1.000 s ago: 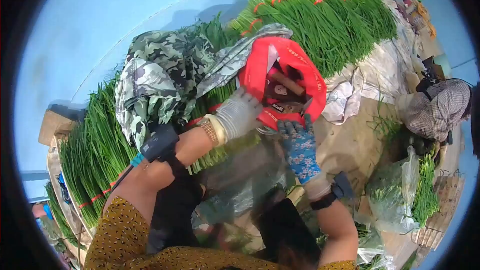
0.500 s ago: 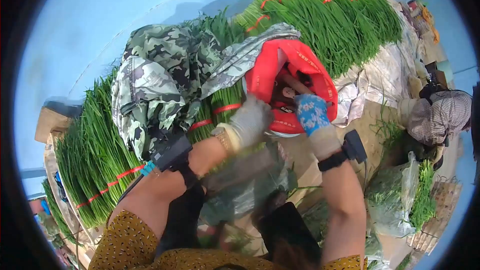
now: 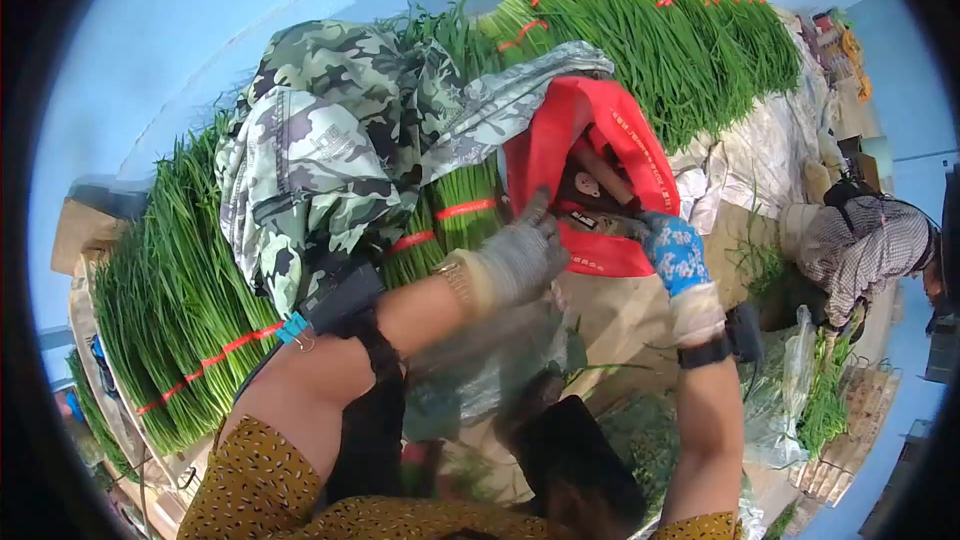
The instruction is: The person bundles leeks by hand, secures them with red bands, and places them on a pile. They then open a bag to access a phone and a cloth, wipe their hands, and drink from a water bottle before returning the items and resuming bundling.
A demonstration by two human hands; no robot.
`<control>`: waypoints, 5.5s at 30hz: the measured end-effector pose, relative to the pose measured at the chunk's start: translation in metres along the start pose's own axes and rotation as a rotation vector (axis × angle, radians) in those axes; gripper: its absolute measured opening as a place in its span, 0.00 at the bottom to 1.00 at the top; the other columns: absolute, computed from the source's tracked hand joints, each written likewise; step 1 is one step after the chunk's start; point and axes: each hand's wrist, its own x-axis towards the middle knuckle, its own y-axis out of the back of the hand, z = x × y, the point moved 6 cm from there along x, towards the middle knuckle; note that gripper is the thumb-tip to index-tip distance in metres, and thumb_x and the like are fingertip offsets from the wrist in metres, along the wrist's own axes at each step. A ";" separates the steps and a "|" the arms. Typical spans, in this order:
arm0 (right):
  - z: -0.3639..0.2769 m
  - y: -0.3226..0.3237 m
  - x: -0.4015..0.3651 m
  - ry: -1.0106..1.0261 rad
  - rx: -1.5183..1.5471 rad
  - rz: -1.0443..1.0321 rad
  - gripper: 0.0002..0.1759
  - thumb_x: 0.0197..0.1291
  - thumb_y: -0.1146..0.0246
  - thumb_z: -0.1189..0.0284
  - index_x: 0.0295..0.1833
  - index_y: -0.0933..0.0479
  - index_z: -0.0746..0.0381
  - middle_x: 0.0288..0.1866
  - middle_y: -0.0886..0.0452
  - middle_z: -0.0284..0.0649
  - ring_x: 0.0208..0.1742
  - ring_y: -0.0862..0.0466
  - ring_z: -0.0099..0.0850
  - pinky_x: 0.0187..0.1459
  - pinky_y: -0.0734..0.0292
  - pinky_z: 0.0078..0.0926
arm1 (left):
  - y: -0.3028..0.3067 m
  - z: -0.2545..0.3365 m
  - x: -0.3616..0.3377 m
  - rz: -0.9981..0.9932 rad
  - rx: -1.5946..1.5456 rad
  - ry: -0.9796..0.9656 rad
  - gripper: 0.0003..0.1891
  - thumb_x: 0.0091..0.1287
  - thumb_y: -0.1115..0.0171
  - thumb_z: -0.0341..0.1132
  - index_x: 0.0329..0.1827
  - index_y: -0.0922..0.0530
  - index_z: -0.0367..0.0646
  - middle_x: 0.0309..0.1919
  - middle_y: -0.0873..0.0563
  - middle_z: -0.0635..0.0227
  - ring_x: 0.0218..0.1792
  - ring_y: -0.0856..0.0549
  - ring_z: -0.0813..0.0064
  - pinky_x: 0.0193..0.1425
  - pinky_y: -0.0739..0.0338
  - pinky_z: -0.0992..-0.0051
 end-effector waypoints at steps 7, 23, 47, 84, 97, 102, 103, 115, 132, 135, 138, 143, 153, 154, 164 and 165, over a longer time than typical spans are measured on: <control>-0.023 -0.002 -0.010 -0.013 0.040 0.007 0.28 0.47 0.28 0.53 0.52 0.22 0.55 0.44 0.16 0.53 0.46 0.16 0.52 0.47 0.20 0.49 | -0.002 0.009 0.001 0.222 -0.071 -0.021 0.17 0.54 0.34 0.42 0.43 0.20 0.42 0.40 0.17 0.61 0.50 0.19 0.61 0.76 0.47 0.49; -0.048 0.008 -0.024 0.158 0.019 0.312 0.15 0.50 0.30 0.64 0.44 0.19 0.53 0.32 0.18 0.45 0.37 0.16 0.46 0.38 0.22 0.46 | 0.014 -0.057 0.009 0.157 -0.066 0.345 0.26 0.70 0.50 0.57 0.44 0.14 0.43 0.43 0.14 0.59 0.57 0.21 0.59 0.77 0.56 0.44; -0.032 0.012 0.053 0.142 0.077 0.190 0.23 0.57 0.33 0.63 0.58 0.22 0.56 0.46 0.16 0.48 0.43 0.16 0.48 0.45 0.20 0.42 | 0.023 -0.051 0.003 -0.062 -0.077 0.438 0.27 0.70 0.51 0.58 0.41 0.13 0.44 0.42 0.13 0.59 0.53 0.19 0.62 0.71 0.42 0.53; 0.001 -0.002 -0.121 -0.507 2.161 0.185 0.20 0.64 0.34 0.66 0.58 0.23 0.64 0.48 0.15 0.42 0.45 0.14 0.35 0.51 0.18 0.35 | 0.018 -0.030 0.092 0.096 -0.776 0.300 0.22 0.68 0.49 0.49 0.38 0.17 0.39 0.38 0.14 0.51 0.41 0.15 0.50 0.49 0.22 0.58; 0.012 -0.012 -0.109 -0.498 1.888 0.255 0.23 0.62 0.34 0.71 0.63 0.25 0.64 0.50 0.17 0.37 0.47 0.16 0.29 0.51 0.20 0.29 | 0.037 -0.079 0.062 0.475 -0.929 0.605 0.14 0.71 0.47 0.40 0.48 0.19 0.40 0.40 0.13 0.58 0.40 0.13 0.58 0.44 0.20 0.65; 0.017 -0.012 -0.113 -0.449 1.966 0.290 0.23 0.62 0.33 0.70 0.62 0.25 0.64 0.50 0.17 0.37 0.47 0.16 0.29 0.51 0.20 0.30 | 0.102 -0.096 0.015 0.849 -1.909 0.422 0.12 0.73 0.46 0.34 0.55 0.22 0.42 0.39 0.15 0.69 0.35 0.17 0.78 0.36 0.21 0.81; 0.027 -0.020 -0.113 -0.440 2.011 0.285 0.23 0.62 0.33 0.69 0.62 0.24 0.63 0.49 0.16 0.37 0.46 0.16 0.30 0.51 0.20 0.30 | 0.114 -0.096 0.006 0.869 -2.013 0.418 0.14 0.70 0.44 0.40 0.47 0.21 0.37 0.39 0.15 0.62 0.32 0.15 0.70 0.41 0.17 0.72; -0.061 0.069 -0.285 -0.317 2.330 0.272 0.21 0.63 0.33 0.62 0.58 0.24 0.60 0.47 0.17 0.40 0.43 0.16 0.34 0.46 0.18 0.34 | 0.214 0.022 -0.207 1.022 -2.190 0.068 0.18 0.70 0.40 0.38 0.59 0.26 0.42 0.47 0.18 0.69 0.48 0.18 0.74 0.56 0.20 0.70; -0.156 -0.109 -0.530 -0.187 2.747 -0.105 0.17 0.70 0.42 0.54 0.55 0.26 0.52 0.31 0.23 0.29 0.28 0.26 0.24 0.29 0.28 0.25 | -0.006 0.180 -0.415 0.616 -1.825 0.195 0.12 0.69 0.41 0.35 0.53 0.23 0.43 0.48 0.18 0.67 0.50 0.19 0.71 0.56 0.21 0.70; -0.140 -0.110 -0.551 -0.378 2.563 -0.016 0.17 0.68 0.40 0.55 0.55 0.26 0.52 0.32 0.23 0.31 0.28 0.26 0.24 0.28 0.29 0.24 | -0.017 0.173 -0.439 0.741 -2.096 0.262 0.21 0.72 0.43 0.44 0.61 0.26 0.37 0.56 0.18 0.63 0.54 0.18 0.68 0.59 0.21 0.65; -0.103 -0.132 -0.562 -0.265 2.643 0.056 0.25 0.67 0.40 0.53 0.63 0.32 0.54 0.47 0.23 0.41 0.33 0.22 0.35 0.31 0.23 0.33 | 0.001 0.171 -0.470 0.644 -1.948 0.709 0.19 0.68 0.37 0.38 0.57 0.24 0.35 0.48 0.15 0.62 0.48 0.14 0.68 0.54 0.18 0.67; -0.070 -0.101 -0.577 -0.229 2.452 0.356 0.30 0.64 0.35 0.57 0.69 0.35 0.52 0.53 0.22 0.38 0.29 0.23 0.32 0.25 0.23 0.30 | 0.052 0.141 -0.512 0.871 -0.998 0.912 0.06 0.68 0.38 0.30 0.41 0.18 0.36 0.35 0.15 0.69 0.35 0.15 0.78 0.40 0.20 0.78; -0.230 0.037 -0.534 0.106 1.235 -0.162 0.16 0.55 0.33 0.75 0.50 0.21 0.67 0.47 0.15 0.44 0.43 0.16 0.32 0.48 0.21 0.28 | 0.114 0.227 -0.353 0.086 -0.384 0.226 0.29 0.50 0.26 0.45 0.54 0.21 0.41 0.47 0.17 0.57 0.54 0.20 0.50 0.63 0.30 0.54; -0.252 0.041 -0.529 0.347 1.036 -0.080 0.17 0.55 0.32 0.72 0.50 0.21 0.66 0.47 0.15 0.46 0.42 0.15 0.36 0.47 0.21 0.31 | 0.115 0.229 -0.357 0.207 -0.406 0.180 0.22 0.52 0.29 0.41 0.50 0.20 0.44 0.43 0.17 0.60 0.50 0.19 0.52 0.64 0.28 0.56; -0.271 0.085 -0.498 0.524 0.686 0.355 0.17 0.55 0.31 0.71 0.51 0.18 0.58 0.44 0.15 0.44 0.44 0.15 0.45 0.45 0.19 0.38 | 0.116 0.273 -0.405 0.767 0.079 -0.031 0.16 0.46 0.34 0.31 0.41 0.18 0.50 0.41 0.19 0.68 0.47 0.17 0.64 0.61 0.24 0.54; -0.270 0.094 -0.488 0.548 0.707 0.391 0.17 0.54 0.32 0.73 0.51 0.18 0.57 0.44 0.15 0.43 0.46 0.16 0.46 0.47 0.20 0.39 | 0.116 0.276 -0.410 0.803 0.081 -0.060 0.16 0.46 0.34 0.31 0.40 0.17 0.50 0.40 0.19 0.68 0.46 0.17 0.63 0.61 0.23 0.54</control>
